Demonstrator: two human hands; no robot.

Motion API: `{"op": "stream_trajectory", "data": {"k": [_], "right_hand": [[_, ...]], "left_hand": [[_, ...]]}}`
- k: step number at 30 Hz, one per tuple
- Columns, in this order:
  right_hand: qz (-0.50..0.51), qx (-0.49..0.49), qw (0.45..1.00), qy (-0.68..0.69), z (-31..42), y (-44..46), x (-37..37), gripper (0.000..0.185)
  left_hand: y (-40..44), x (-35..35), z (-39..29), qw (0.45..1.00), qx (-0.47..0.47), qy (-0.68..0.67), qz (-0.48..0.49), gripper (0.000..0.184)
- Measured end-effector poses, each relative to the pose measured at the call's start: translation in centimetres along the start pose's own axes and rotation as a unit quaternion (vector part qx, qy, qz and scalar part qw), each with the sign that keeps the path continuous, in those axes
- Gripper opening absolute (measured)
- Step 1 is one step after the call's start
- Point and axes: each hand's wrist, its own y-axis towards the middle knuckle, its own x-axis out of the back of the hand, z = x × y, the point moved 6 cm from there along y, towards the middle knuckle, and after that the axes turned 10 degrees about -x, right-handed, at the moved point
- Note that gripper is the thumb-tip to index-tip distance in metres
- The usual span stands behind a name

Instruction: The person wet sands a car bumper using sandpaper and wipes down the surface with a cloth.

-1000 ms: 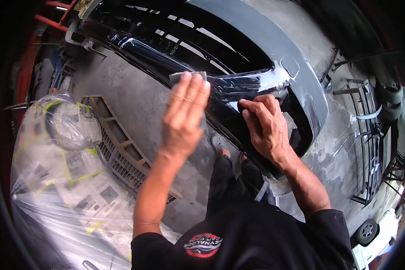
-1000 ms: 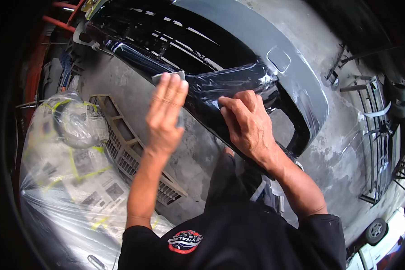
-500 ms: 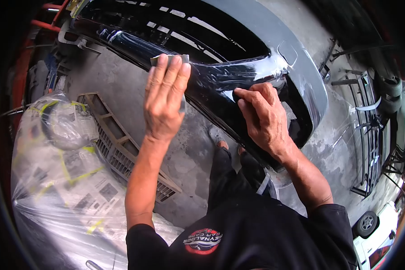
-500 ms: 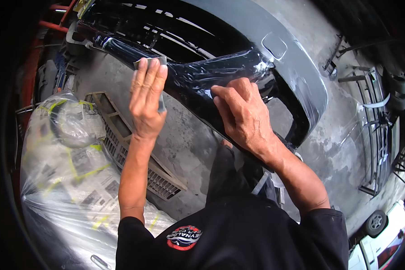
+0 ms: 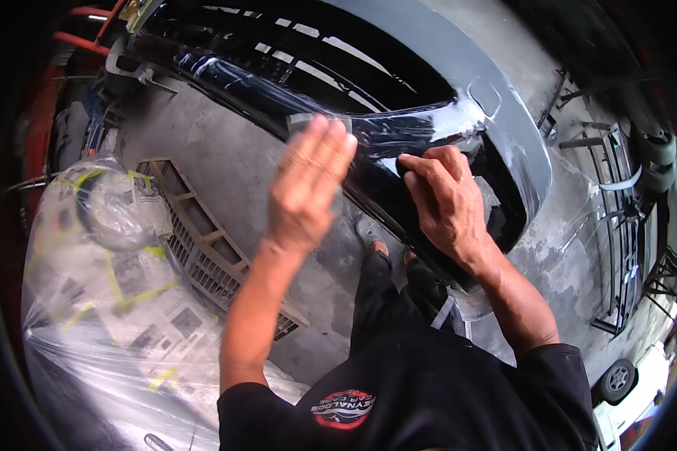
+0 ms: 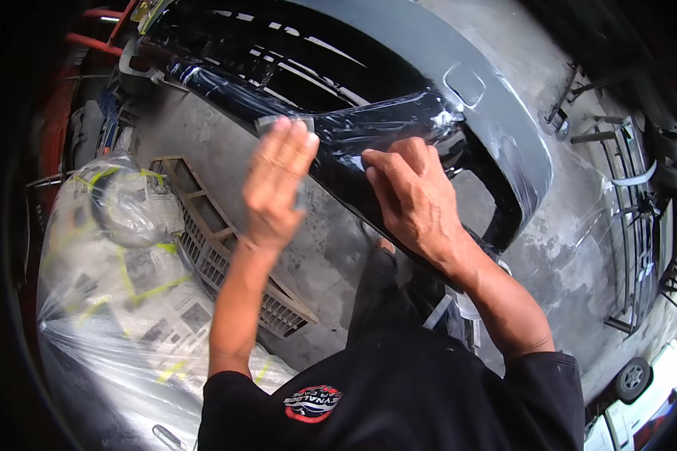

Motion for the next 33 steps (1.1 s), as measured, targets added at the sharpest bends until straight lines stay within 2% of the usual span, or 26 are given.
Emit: {"op": "stream_trajectory", "data": {"k": [1,2,3,5,7,9,11,12,13,14,15,16,19,21,22,24,25,27,28,29,31,33], "right_hand": [[0.001,-0.005,1.000,0.001,-0.1,0.1,0.0,0.025],[0.007,-0.012,1.000,0.002,-0.2,0.1,0.0,0.025],[0.006,-0.010,1.000,0.003,-0.2,0.0,-0.1,0.025],[0.001,-0.001,1.000,0.003,-0.2,0.0,0.1,0.025],[0.004,0.000,1.000,0.005,-0.1,-0.1,0.2,0.025],[-0.005,0.004,1.000,0.011,0.0,0.1,0.1,0.025],[-0.011,0.013,1.000,0.019,-0.3,0.1,-0.1,0.025],[-0.011,0.016,1.000,0.009,-0.3,0.1,0.0,0.026],[-0.009,0.015,1.000,0.007,-0.2,0.2,-0.1,0.026],[-0.007,0.012,1.000,0.005,0.0,0.1,-0.1,0.026],[-0.007,0.008,1.000,0.000,-0.1,0.1,0.0,0.026],[-0.011,0.013,1.000,0.008,-0.1,0.0,0.1,0.026],[-0.018,0.024,1.000,-0.007,0.2,0.1,0.1,0.027],[-0.021,0.025,0.999,-0.008,0.2,0.1,0.1,0.029],[-0.018,0.025,0.999,-0.008,0.1,0.2,0.1,0.029],[-0.012,0.025,1.000,-0.013,0.2,0.2,0.0,0.029],[-0.012,0.026,0.999,-0.012,0.1,0.4,-0.1,0.029],[-0.012,0.024,1.000,-0.010,0.2,0.2,-0.1,0.028],[-0.016,0.026,0.999,-0.013,0.2,0.1,-0.1,0.028],[-0.017,0.026,0.999,-0.016,0.3,-0.2,-0.1,0.028],[-0.023,0.034,0.999,-0.017,0.6,0.1,0.0,0.028],[-0.023,0.031,0.999,-0.014,0.6,0.2,0.0,0.028]], "left_hand": [[1.2,1.3,3.2,1.000,-0.020,0.005,-0.017,0.049],[2.3,2.9,7.3,0.997,0.021,0.068,-0.037,0.050],[3.1,4.1,11.8,0.995,0.076,0.048,-0.048,0.054],[3.9,4.6,14.5,0.992,0.093,0.079,-0.036,0.056],[3.1,3.3,9.0,0.988,0.118,0.084,-0.062,0.054],[2.2,0.7,-1.0,0.997,0.055,0.047,0.001,0.048],[1.8,0.9,0.4,0.999,0.037,0.021,-0.011,0.053],[1.9,1.1,2.0,0.999,0.025,0.008,-0.020,0.055],[2.6,2.4,6.7,0.996,0.048,0.065,-0.039,0.050],[3.5,3.6,11.8,0.987,0.137,0.069,-0.056,0.050],[4.2,4.5,16.6,0.985,0.148,0.069,-0.062,0.049],[4.6,4.8,18.3,0.984,0.149,0.077,-0.051,0.051],[2.9,2.9,11.2,0.968,0.212,0.049,-0.122,0.052],[1.6,0.7,2.4,0.980,0.166,0.060,-0.097,0.049],[1.5,1.0,2.9,0.983,0.149,0.054,-0.093,0.048],[1.1,1.5,5.8,0.989,0.115,0.036,-0.086,0.046],[1.9,2.6,10.6,0.980,0.160,0.036,-0.114,0.043],[3.5,4.2,19.7,0.971,0.208,0.039,-0.111,0.040],[3.8,3.8,20.2,0.966,0.222,0.047,-0.120,0.040],[3.6,3.9,20.2,0.961,0.240,0.058,-0.126,0.041],[2.5,2.7,12.4,0.945,0.275,-0.017,-0.176,0.044],[1.0,0.5,2.8,0.970,0.201,0.048,-0.130,0.046]]}}
